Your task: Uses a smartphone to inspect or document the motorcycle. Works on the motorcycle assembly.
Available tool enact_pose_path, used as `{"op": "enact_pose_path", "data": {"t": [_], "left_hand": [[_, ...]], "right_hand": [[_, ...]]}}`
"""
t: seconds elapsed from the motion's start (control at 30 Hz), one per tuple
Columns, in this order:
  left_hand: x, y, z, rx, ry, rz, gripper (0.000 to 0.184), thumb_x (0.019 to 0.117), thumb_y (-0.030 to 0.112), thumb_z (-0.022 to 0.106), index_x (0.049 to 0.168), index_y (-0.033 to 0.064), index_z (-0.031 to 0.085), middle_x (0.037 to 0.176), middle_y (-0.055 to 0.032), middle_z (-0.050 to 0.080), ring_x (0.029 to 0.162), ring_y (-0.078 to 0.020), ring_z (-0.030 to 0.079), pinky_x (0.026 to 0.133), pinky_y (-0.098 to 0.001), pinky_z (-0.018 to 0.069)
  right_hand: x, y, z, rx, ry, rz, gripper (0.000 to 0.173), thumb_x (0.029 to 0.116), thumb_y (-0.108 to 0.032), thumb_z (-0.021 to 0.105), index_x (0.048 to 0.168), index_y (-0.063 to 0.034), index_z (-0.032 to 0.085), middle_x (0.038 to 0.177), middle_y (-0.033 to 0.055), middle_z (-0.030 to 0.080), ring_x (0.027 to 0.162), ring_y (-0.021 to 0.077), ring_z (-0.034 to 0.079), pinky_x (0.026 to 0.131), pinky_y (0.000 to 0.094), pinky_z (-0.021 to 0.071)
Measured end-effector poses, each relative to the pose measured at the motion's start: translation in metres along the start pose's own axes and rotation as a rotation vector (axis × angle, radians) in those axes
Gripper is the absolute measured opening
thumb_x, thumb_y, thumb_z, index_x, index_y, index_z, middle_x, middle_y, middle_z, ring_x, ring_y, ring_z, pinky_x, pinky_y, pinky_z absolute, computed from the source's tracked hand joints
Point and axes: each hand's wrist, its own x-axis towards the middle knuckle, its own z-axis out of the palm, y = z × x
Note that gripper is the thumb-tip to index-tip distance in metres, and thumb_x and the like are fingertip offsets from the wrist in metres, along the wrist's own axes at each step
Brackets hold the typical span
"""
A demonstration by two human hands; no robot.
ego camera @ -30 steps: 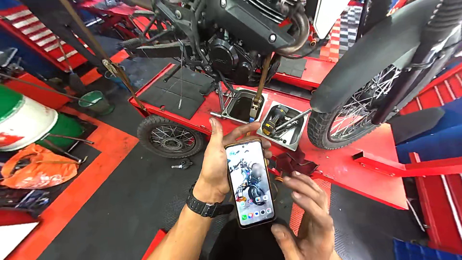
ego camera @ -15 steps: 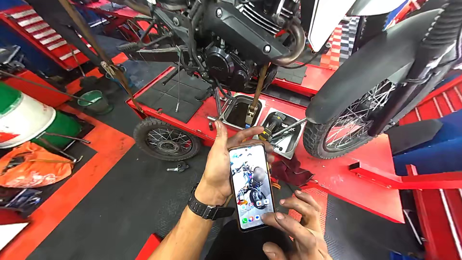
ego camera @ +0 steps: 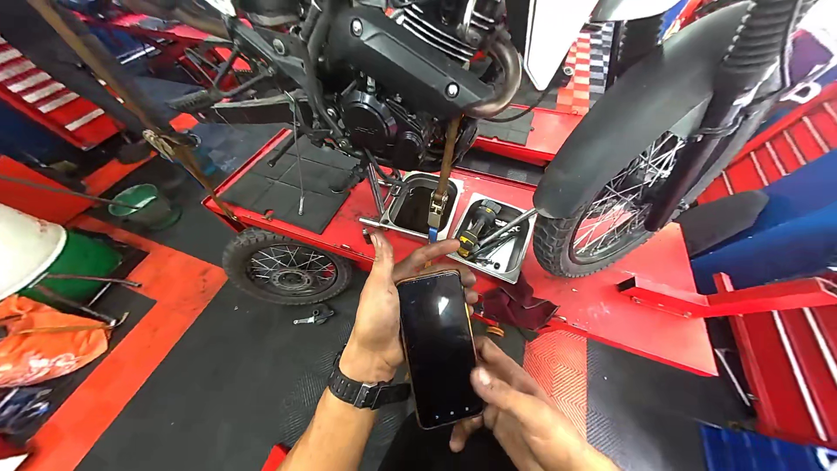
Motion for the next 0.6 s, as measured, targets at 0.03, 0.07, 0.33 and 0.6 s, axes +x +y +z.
{"op": "enact_pose_path", "data": {"t": [0.03, 0.07, 0.33, 0.6], "left_hand": [[0.0, -0.003, -0.002, 0.022, -0.017, -0.003, 0.106, 0.0889, 0.086, 0.0, 0.145, 0.0151, 0.056, 0.116, -0.0206, 0.07, 0.097, -0.0305, 0.072, 0.084, -0.0491, 0.0611], [0.0, -0.005, -0.004, 0.039, -0.03, -0.007, 0.106, 0.0888, 0.086, 0.001, 0.145, 0.0147, 0.055, 0.117, -0.0214, 0.07, 0.098, -0.0313, 0.072, 0.085, -0.0493, 0.0609], [-0.021, -0.02, -0.039, 0.223, 0.064, 0.157, 0.102, 0.0917, 0.083, 0.004, 0.154, 0.0139, 0.046, 0.137, -0.0193, 0.064, 0.123, -0.0326, 0.064, 0.101, -0.0497, 0.055], [-0.061, -0.051, -0.049, 0.264, 0.521, 0.213, 0.036, 0.1076, 0.023, 0.048, 0.138, 0.0064, 0.06, 0.109, -0.0178, 0.072, 0.091, -0.0237, 0.073, 0.08, -0.0393, 0.0625]], "right_hand": [[0.002, 0.002, 0.0, 0.035, -0.031, 0.02, 0.055, 0.1009, -0.028, 0.064, 0.147, -0.011, 0.039, 0.131, 0.0202, 0.06, 0.105, 0.0365, 0.069, 0.074, 0.0526, 0.0632], [0.004, 0.005, 0.001, 0.045, -0.035, 0.03, 0.061, 0.0998, -0.025, 0.066, 0.151, -0.0127, 0.035, 0.132, 0.0203, 0.059, 0.106, 0.037, 0.068, 0.074, 0.0525, 0.0633], [0.014, 0.024, 0.005, -0.113, 0.109, -0.064, 0.064, 0.0921, -0.007, 0.071, 0.147, -0.0052, 0.039, 0.124, 0.0183, 0.064, 0.097, 0.0305, 0.071, 0.066, 0.043, 0.0637], [0.03, 0.016, 0.024, -0.197, 0.156, -0.095, 0.051, 0.0928, -0.008, 0.067, 0.141, -0.0063, 0.048, 0.115, 0.0197, 0.066, 0.088, 0.0293, 0.071, 0.066, 0.0413, 0.0629]]}}
